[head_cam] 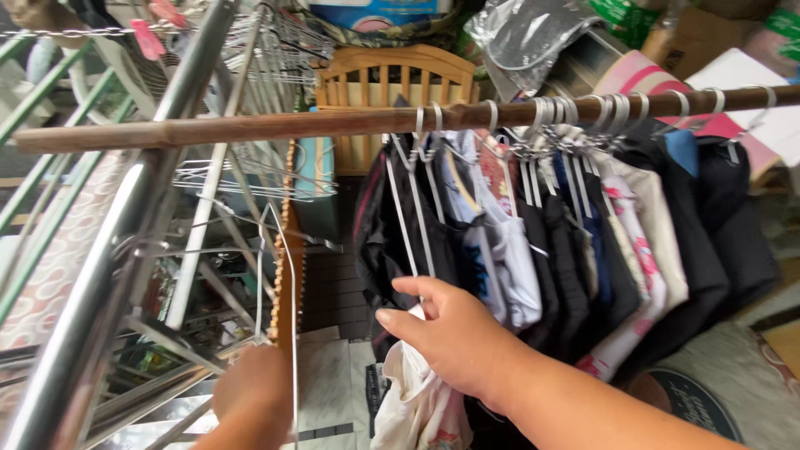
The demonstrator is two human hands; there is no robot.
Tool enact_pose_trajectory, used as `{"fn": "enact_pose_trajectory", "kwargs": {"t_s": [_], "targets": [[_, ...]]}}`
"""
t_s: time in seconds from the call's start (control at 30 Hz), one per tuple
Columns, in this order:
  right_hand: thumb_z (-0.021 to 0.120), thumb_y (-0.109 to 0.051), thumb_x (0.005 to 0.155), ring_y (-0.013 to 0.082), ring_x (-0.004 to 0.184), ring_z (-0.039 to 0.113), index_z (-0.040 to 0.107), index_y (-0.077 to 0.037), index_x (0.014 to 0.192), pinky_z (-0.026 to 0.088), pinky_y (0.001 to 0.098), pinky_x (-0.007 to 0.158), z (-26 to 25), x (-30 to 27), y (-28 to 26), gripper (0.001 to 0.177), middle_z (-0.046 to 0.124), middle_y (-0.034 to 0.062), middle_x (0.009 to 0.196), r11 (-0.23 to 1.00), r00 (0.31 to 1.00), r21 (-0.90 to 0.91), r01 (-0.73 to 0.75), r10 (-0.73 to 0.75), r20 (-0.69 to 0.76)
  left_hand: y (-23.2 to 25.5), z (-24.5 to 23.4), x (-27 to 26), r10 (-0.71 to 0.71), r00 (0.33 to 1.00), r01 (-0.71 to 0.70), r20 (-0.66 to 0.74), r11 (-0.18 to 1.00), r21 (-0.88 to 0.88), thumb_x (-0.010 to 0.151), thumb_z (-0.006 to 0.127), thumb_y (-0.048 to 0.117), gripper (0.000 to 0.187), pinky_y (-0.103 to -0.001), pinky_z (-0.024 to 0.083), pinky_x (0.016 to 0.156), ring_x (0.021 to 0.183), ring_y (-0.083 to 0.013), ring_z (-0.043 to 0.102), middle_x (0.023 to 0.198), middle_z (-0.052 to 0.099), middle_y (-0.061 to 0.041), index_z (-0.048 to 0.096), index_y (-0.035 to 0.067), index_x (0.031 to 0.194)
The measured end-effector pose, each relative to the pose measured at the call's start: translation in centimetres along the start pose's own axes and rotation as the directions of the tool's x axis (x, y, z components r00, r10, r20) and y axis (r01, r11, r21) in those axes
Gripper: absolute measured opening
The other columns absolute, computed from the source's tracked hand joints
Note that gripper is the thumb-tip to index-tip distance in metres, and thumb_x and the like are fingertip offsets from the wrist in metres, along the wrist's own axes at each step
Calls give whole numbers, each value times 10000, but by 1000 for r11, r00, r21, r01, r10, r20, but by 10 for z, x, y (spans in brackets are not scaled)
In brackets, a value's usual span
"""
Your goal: The person hangs various garments, including shorts and underwear, onto a clothes rack using hangers. They retrieve items from a red basin, place them on hangers, and hang them on the rack.
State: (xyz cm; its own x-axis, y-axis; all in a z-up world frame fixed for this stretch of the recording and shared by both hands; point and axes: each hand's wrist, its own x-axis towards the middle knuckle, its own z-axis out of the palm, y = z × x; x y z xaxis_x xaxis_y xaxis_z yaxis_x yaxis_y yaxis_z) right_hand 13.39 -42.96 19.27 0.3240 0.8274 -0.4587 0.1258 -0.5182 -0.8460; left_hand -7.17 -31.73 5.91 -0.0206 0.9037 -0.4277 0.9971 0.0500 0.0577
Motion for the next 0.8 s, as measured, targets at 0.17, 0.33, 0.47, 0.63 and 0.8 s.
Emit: {"fn": "enact_pose_trajectory", "kwargs": {"t_s": [0.17,0.33,0.47,0.63,0.8], "targets": [[763,-455,792,132,1002,706,640,-71,1305,553,324,889,45,31,-38,652,739,42,1126,984,999,-176,32,-28,25,-12,3,-13,100,981,-105,165,994,22,969,593,175,248,-414,583,953,1167,-306,702,1224,717,-126,733,79,1149],[732,-564,802,160,946,699,768,-70,1094,540,312,857,93,38,-25,575,779,79,1012,955,960,-273,-120,182,212,-6,12,0,165,964,-140,210,982,-129,961,575,170,235,-418,576,924,1122,-324,693,1176,724,-143,746,84,1097],[755,-442,780,149,897,696,784,-94,1048,548,318,817,105,50,-7,440,765,33,958,952,950,-271,-145,211,230,3,16,13,317,910,-316,266,948,-47,983,537,215,257,-409,567,891,1082,-299,702,1126,732,-122,736,98,1095],[712,-391,922,130,763,598,759,-49,979,454,298,688,96,56,-7,350,692,44,840,970,942,-144,-198,229,245,9,17,14,195,944,-52,265,883,-467,955,585,249,259,-397,584,856,1021,-283,761,1058,778,-126,750,79,1061],[716,-235,862,123,663,606,698,-51,842,493,305,604,97,54,-3,185,677,51,740,980,962,-178,-92,133,238,23,23,24,281,917,-96,282,844,-528,923,625,238,256,-394,561,889,1051,-293,729,1072,764,-146,762,102,1092]]}}
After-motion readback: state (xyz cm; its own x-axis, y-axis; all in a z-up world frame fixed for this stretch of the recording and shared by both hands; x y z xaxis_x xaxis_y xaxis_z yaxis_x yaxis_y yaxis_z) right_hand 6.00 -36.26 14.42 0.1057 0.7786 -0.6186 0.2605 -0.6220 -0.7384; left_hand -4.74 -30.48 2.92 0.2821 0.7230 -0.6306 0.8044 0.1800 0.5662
